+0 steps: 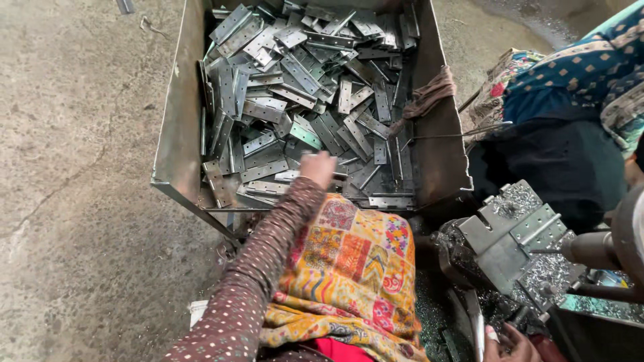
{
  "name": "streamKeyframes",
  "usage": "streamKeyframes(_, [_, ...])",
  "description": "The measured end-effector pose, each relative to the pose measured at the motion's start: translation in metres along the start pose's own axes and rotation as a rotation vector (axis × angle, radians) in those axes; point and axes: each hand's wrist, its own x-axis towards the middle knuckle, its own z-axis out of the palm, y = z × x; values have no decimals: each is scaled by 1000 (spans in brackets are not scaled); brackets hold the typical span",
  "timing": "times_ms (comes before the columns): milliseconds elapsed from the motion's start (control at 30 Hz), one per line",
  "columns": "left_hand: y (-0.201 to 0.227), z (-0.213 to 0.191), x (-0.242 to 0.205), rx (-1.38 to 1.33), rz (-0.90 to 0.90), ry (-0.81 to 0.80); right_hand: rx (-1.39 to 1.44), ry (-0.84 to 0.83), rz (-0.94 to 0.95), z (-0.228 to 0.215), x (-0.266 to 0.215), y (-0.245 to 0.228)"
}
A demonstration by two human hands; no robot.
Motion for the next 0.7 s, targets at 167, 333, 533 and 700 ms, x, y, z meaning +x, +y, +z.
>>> streamKeyframes(167, [-93, 26, -37, -50, -31, -125, 15, 57, 14, 2, -1, -8])
streamKeyframes(333, [-99, 38, -51, -44, 6, -59, -144, -6, 32, -8, -4, -10])
streamKeyframes(533, [-96, 42, -65, 34, 99, 111, -109, -6, 38, -13, -4, -20])
streamKeyframes(700, [-95, 50, -83, -7, 14, 89, -186, -67, 113, -20, -7, -36])
